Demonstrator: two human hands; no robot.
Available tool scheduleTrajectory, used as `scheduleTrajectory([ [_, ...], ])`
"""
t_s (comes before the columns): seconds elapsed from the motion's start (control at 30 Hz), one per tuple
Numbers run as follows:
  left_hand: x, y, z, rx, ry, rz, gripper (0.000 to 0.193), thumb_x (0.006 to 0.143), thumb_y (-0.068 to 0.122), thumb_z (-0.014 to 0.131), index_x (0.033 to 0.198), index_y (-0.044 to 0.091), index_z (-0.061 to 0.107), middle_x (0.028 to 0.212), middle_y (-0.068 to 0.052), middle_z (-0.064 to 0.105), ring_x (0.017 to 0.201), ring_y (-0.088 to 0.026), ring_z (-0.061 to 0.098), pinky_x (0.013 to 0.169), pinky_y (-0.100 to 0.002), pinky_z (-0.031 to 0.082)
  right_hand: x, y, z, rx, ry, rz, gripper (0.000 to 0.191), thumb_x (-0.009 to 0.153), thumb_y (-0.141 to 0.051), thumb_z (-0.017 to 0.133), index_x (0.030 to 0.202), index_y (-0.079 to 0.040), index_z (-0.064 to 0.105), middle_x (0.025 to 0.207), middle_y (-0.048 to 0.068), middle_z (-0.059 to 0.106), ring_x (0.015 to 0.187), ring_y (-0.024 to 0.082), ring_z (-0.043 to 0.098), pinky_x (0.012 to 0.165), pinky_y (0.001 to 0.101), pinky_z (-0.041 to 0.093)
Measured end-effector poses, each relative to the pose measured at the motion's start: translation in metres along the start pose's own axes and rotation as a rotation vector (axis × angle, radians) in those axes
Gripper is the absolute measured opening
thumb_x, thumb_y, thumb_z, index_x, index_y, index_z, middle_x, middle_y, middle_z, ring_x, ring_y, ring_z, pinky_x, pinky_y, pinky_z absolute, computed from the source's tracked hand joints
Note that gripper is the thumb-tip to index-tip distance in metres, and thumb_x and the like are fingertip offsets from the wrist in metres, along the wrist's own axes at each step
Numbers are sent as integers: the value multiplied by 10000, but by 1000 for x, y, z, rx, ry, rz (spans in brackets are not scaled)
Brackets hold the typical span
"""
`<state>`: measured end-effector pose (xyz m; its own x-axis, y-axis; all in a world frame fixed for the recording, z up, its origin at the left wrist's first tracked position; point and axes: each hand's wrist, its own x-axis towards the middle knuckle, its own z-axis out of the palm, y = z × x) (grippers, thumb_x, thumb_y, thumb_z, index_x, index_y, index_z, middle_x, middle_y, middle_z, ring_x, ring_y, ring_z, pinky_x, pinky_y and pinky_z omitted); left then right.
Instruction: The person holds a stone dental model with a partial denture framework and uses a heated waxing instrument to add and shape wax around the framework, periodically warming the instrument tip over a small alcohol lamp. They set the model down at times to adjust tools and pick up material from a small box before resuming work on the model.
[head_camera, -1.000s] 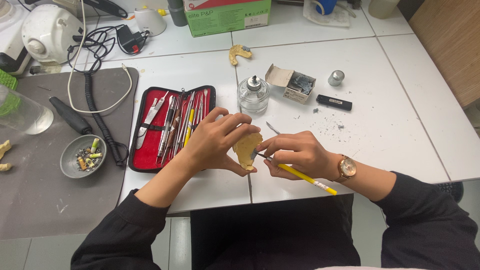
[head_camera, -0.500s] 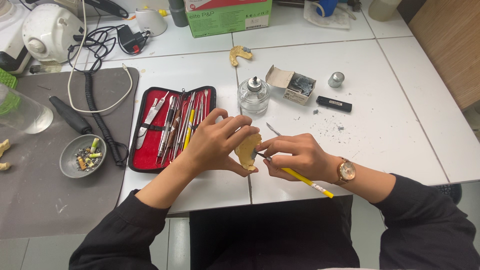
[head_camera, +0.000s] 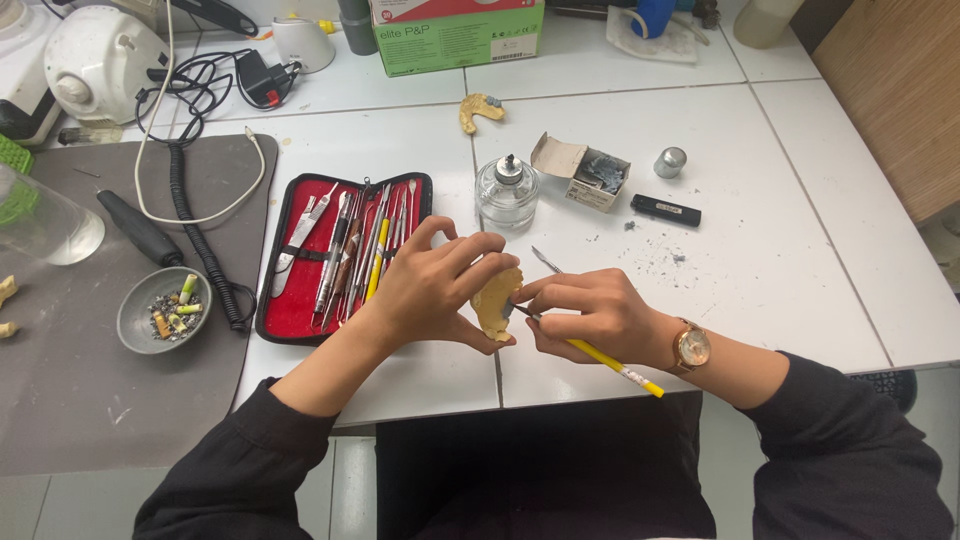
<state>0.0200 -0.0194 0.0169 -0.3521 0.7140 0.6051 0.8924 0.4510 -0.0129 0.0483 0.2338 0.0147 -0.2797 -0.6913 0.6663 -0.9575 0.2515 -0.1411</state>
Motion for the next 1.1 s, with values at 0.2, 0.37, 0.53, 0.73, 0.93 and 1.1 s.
scheduleTrajectory([
  [0.2, 2, 0, 0, -3, 25, -5, 879, 589, 753, 876, 1184, 140, 670, 1125, -17, 641, 835, -191, 654, 968, -435, 441, -1, 1, -3, 15, 7, 32, 325, 822, -37, 803, 676, -98, 519, 908, -1, 726, 783, 156, 750, 476, 280, 529],
  [0.37, 4, 0, -2, -38, 27, -15, 886, 568, 753, 876, 1198, 165, 669, 1135, -4, 639, 871, -183, 655, 979, -431, 432, -3, 5, -1, 108, -15, 116, 250, 799, -25, 799, 698, -84, 578, 927, 31, 758, 739, 142, 739, 524, 260, 584],
  [0.53, 5, 0, -5, -22, 14, -18, 919, 518, 762, 874, 1203, 182, 673, 1138, 1, 646, 836, -176, 655, 980, -429, 427, -7, 9, -1, 240, 39, 165, 258, 791, -25, 805, 699, -96, 576, 896, 36, 746, 862, 162, 784, 617, 235, 640],
  [0.73, 3, -2, -4, -14, 2, -17, 926, 529, 782, 862, 1201, 173, 674, 1130, 1, 648, 852, -169, 665, 990, -432, 427, -8, 12, 3, 221, 17, 173, 257, 783, -31, 826, 702, -103, 593, 913, 24, 757, 884, 157, 788, 620, 224, 650],
  [0.93, 3, -2, -1, -7, 26, 4, 916, 558, 809, 835, 1185, 162, 666, 1130, 1, 641, 927, -168, 679, 1007, -436, 421, -8, 13, 4, 217, 21, 147, 259, 801, -36, 823, 717, -106, 589, 896, 8, 739, 957, 180, 785, 681, 234, 669],
  [1.1, 2, -2, -3, -8, 12, -15, 878, 600, 804, 841, 1178, 164, 676, 1119, -3, 646, 881, -168, 659, 998, -433, 424, -7, 13, 3, 223, 26, 150, 266, 797, -36, 824, 700, -105, 586, 891, 21, 751, 936, 171, 785, 651, 228, 658],
])
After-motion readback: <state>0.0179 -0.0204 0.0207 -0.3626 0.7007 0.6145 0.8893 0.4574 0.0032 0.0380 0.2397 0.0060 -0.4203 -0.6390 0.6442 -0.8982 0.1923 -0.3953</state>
